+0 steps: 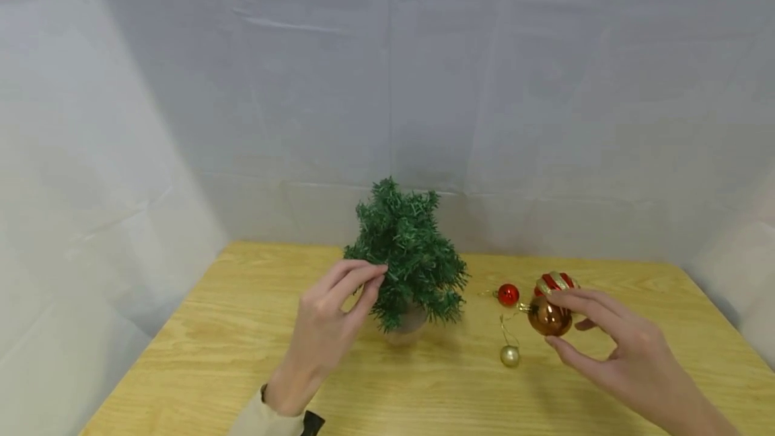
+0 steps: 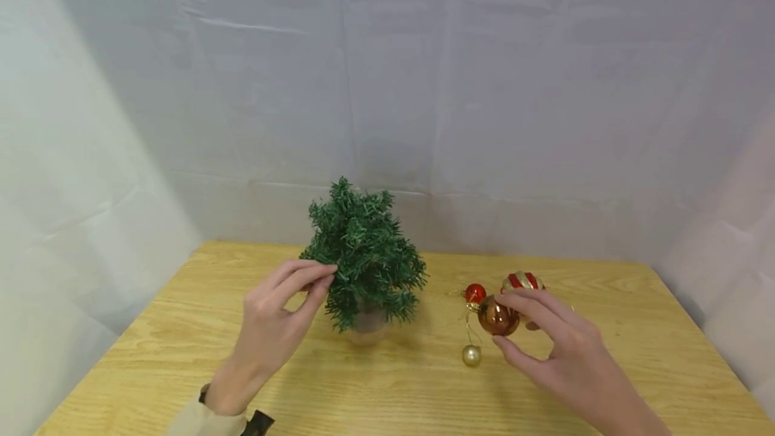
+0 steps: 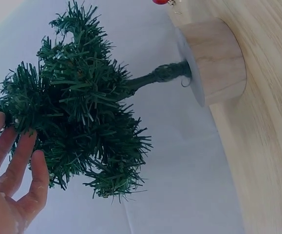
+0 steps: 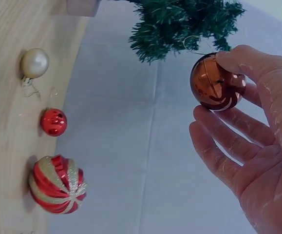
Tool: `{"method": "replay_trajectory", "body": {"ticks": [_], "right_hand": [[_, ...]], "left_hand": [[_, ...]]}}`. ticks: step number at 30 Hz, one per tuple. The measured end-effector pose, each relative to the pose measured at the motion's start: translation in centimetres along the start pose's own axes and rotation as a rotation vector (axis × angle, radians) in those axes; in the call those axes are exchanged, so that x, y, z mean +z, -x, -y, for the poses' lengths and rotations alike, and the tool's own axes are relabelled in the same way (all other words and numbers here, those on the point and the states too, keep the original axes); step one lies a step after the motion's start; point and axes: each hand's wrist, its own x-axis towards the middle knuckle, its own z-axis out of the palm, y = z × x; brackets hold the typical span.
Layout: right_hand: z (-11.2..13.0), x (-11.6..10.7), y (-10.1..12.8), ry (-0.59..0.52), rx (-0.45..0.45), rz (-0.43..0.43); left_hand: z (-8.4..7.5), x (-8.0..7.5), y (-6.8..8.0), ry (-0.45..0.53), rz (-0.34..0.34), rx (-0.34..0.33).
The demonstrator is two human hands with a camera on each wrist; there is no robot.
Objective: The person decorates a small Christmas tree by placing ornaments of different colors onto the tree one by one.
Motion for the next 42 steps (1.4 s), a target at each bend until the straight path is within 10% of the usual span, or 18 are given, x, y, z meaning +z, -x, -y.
{"method": "replay_trajectory", "body": {"ticks": [22,42], "right_hand": [[5.0,1.6,-2.0,0.008,-0.058,-0.127],[6.7,2.1,-2.8,-0.053,-0.042,-0.059]], "left_hand": [[1.9,0.1,-0.3,0.072,-0.046,0.149],[0.1,0.8,0.2,0.148,-0.082,0.358]]}}
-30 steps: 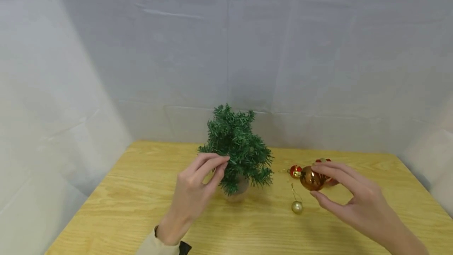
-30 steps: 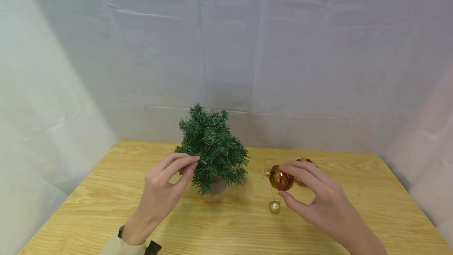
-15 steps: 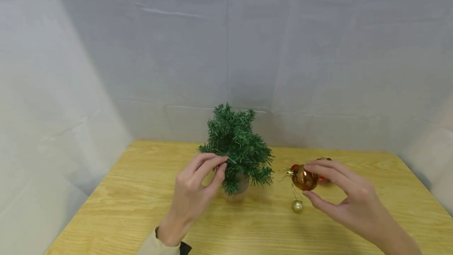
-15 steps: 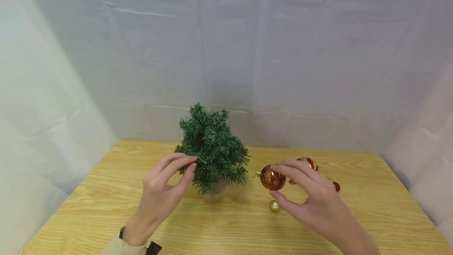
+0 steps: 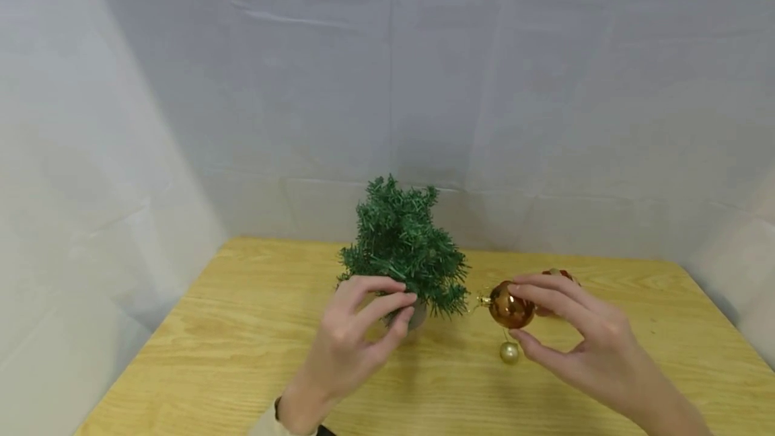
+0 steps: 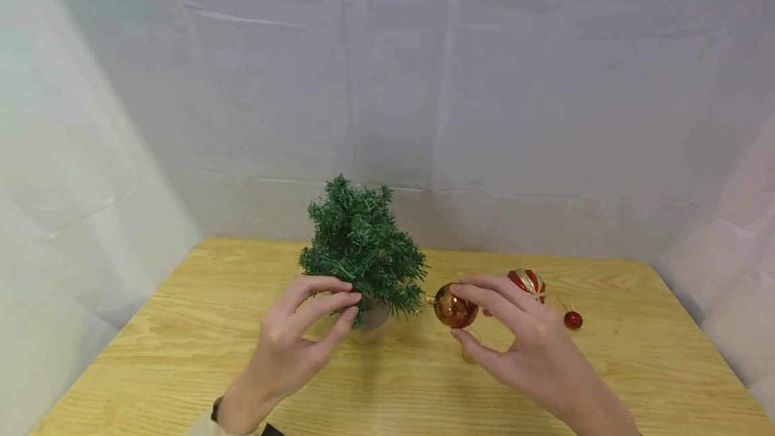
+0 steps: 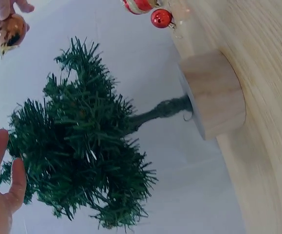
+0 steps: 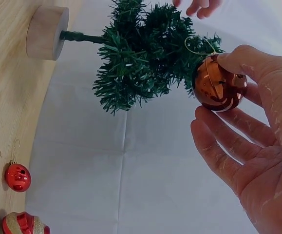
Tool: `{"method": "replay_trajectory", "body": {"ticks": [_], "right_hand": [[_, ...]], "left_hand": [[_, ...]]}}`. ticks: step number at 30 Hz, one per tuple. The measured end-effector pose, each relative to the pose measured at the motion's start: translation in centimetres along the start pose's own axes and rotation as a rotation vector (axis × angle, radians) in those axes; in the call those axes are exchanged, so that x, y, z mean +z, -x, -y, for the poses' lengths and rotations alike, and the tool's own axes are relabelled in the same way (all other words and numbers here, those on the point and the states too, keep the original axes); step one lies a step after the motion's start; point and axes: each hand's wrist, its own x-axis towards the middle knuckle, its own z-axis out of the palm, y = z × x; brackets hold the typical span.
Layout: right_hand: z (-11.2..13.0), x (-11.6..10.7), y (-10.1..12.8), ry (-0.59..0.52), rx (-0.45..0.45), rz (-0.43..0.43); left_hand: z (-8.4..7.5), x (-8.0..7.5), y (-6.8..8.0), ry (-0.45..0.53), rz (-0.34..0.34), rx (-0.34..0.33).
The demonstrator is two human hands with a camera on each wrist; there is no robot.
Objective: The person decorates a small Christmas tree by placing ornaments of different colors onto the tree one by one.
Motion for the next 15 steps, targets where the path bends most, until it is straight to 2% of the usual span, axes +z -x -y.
{"method": "replay_trajectory", "body": {"ticks": [5,8,13,15], "right_hand": [[0.6,0.1,0.0,-0.006,0.055,0.033],[0.7,0.3,-0.2,-0.027,0.029,0.017],[0.9,0.8,-0.4,-0.077,-0.03,-0.018],[1.0,0.9,-0.4,-0.085,-0.013,-0.002]], "left_hand": [[-0.7,0.5,-0.2,-0.018,0.01,0.057],[-1.1,1.0,-0.4,0.014,0.026,0.074],[-1.6,1.6,-0.1,0.061,0.083,0.015],[-1.9,1.8,0.0,0.058,0.095,-0.02]]}}
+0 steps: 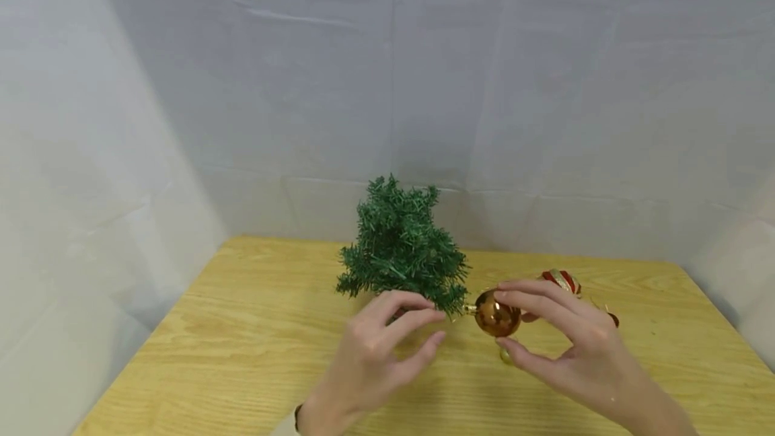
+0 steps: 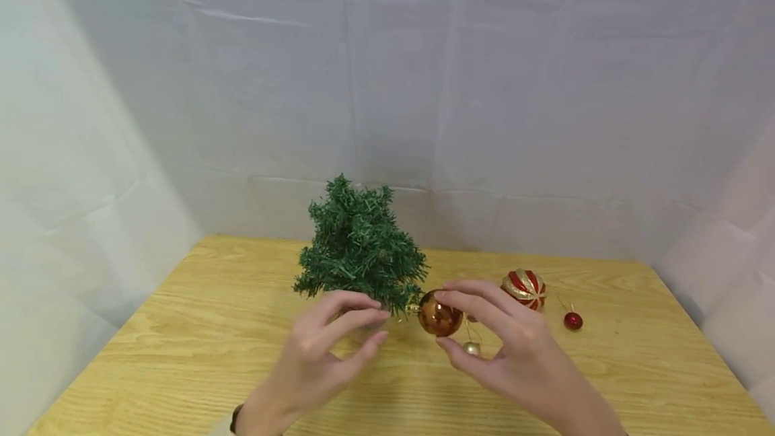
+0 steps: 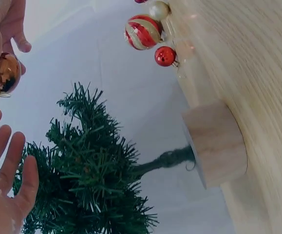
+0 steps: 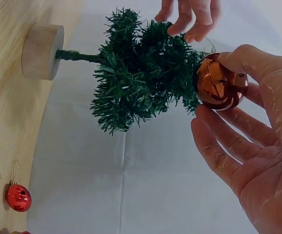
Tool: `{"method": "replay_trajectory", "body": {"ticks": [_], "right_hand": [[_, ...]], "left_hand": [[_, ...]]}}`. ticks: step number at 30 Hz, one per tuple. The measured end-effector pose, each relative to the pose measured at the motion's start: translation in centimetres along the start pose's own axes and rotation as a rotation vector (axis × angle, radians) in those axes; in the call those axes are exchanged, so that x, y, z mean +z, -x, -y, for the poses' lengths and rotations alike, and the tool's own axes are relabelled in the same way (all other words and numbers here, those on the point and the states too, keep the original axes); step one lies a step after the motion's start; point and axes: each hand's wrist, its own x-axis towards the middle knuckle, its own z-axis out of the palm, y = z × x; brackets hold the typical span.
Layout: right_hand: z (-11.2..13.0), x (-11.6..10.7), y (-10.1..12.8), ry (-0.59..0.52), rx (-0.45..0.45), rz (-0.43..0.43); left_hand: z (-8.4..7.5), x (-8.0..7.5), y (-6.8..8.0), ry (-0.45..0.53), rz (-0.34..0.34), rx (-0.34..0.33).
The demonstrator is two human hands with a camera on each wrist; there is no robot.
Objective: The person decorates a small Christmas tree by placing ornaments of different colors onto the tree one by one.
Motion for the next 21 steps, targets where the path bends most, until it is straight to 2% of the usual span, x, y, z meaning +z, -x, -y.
{"method": "replay_trajectory", "body": {"ticks": [5,10,21], "right_hand": [[0.3,0.1,0.0,0.007,0.045,0.048],[0.6,0.3,-0.1,0.005,0.037,0.066],[0.5,0.5,-0.1,0.007,0.033,0.069]], "left_hand": [[-0.3,0.5,0.2,-0.044,-0.027,-0.052],[-0.5,0.9,0.1,-0.091,-0.056,-0.082],[-0.6,1.3,0.1,-0.055,-0.118,-0.073]]}}
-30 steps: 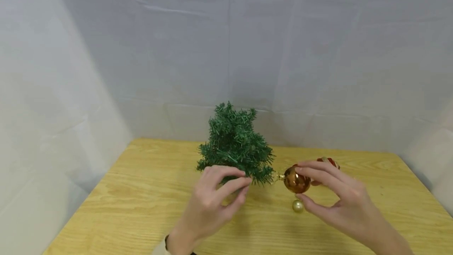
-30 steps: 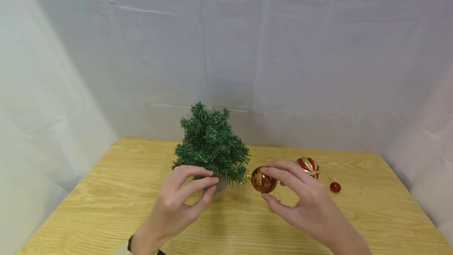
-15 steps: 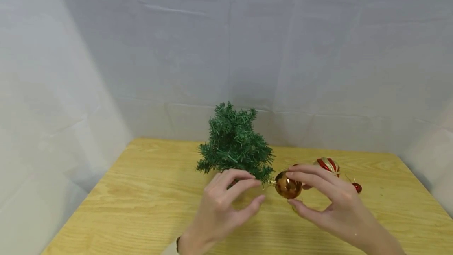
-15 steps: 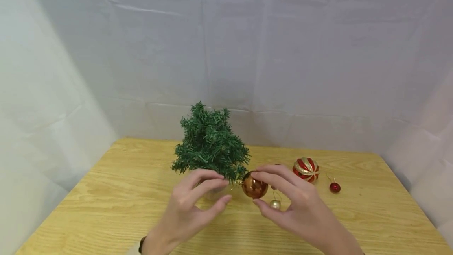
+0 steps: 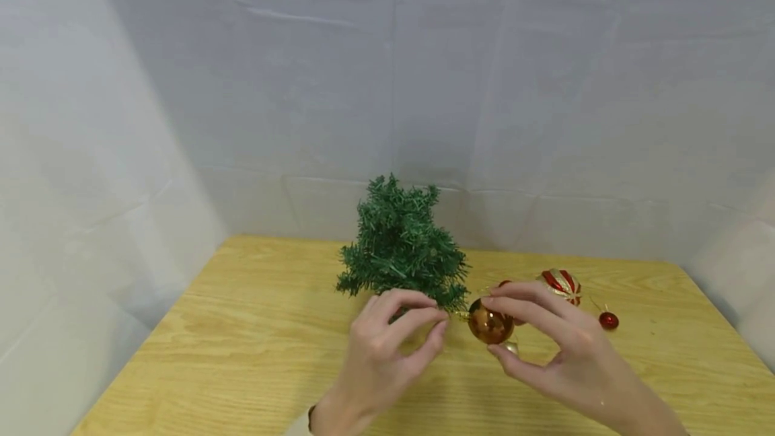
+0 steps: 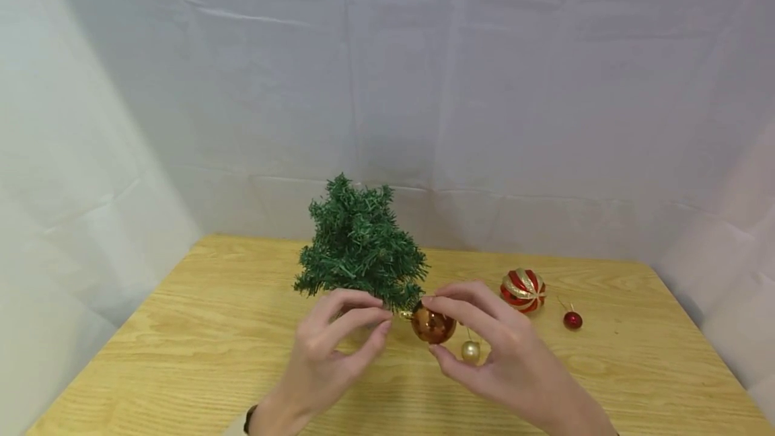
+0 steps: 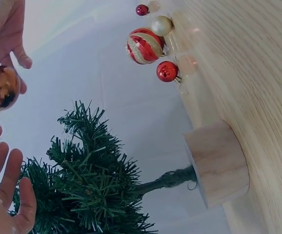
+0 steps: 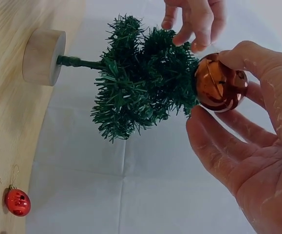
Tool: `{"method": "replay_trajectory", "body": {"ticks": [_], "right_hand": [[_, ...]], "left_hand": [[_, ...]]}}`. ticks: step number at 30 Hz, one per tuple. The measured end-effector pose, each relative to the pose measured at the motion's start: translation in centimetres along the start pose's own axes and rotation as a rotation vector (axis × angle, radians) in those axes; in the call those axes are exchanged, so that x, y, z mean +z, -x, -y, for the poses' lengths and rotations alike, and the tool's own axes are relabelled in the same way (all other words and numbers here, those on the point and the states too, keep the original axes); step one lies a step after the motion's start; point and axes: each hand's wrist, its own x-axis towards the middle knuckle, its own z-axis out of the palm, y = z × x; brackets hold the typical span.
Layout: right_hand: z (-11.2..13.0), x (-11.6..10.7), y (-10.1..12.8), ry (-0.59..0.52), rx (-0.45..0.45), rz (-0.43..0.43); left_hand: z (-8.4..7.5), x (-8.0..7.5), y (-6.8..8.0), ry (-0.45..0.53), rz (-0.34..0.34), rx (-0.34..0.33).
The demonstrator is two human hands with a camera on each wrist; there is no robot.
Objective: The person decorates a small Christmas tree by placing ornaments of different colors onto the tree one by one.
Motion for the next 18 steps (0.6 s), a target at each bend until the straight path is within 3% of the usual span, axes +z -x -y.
{"method": "replay_trajectory", "body": {"ticks": [8,15,18], "right_hand": [[-0.2,0.44,-0.15,-0.01,-0.053,-0.039],[0.4,0.54,-0.27,-0.015,0.065,0.048],[0.36,0.83,-0.39,-0.017,0.063,0.04]], "left_hand": [[-0.04,-0.25,-0.17,0.036,-0.029,-0.002],[-0.28,-0.21,-0.13,0.074,0.0,-0.036],[-0.45,-0.17,-0.08,0.092,0.011,-0.055]]}}
